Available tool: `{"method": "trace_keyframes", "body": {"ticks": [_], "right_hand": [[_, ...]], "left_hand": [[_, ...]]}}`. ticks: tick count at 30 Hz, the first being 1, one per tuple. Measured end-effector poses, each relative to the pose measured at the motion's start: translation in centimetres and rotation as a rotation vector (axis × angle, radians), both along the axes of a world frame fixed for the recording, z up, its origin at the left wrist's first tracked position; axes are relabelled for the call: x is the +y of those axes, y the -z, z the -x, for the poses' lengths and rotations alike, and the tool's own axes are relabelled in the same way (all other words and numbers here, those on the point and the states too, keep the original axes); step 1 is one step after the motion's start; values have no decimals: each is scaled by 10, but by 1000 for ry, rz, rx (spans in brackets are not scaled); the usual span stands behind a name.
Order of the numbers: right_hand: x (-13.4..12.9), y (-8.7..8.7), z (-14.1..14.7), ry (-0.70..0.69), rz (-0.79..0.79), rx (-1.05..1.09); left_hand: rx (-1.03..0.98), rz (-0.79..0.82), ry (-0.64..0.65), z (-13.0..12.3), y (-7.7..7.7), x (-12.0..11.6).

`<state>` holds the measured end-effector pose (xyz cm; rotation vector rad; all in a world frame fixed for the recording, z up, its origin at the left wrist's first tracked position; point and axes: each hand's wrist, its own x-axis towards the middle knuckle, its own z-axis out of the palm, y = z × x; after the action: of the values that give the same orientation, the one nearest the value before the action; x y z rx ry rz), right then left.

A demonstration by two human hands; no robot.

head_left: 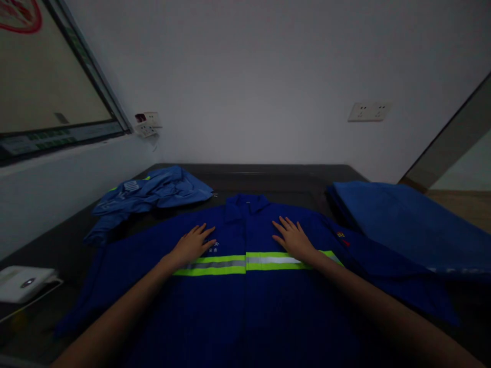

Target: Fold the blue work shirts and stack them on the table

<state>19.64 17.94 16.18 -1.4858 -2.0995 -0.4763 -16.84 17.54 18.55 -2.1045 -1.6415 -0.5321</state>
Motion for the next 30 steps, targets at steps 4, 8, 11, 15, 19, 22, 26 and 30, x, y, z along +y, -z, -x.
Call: {"method": "trace_keyframes", "body": {"ticks": [4,8,11,15,19,22,26,30], "right_hand": [[3,-41,13,-74,-73,28],[33,-84,40,-121,-142,27],[57,-97,57,-86,-108,-19],[70,-94,54,-105,-117,-19],[61,-77,36,-158,-167,57],[50,-57,27,-212,-147,24],[43,-39,20,-292,-122,36],[50,-49,12,-382,-56,210]], "left_hand": [[-13,-88,132,-15,-40,0],[-27,-281,403,-70,-71,30],[6,-274,434,-104,-66,59],[-21,-234,369,-115,-48,88],[-47,-205,391,-110,-41,96],[-104,-197,427,-110,-43,97],[-389,-278,514,-104,-54,100],[-753,-349,339,-84,-72,104]]}}
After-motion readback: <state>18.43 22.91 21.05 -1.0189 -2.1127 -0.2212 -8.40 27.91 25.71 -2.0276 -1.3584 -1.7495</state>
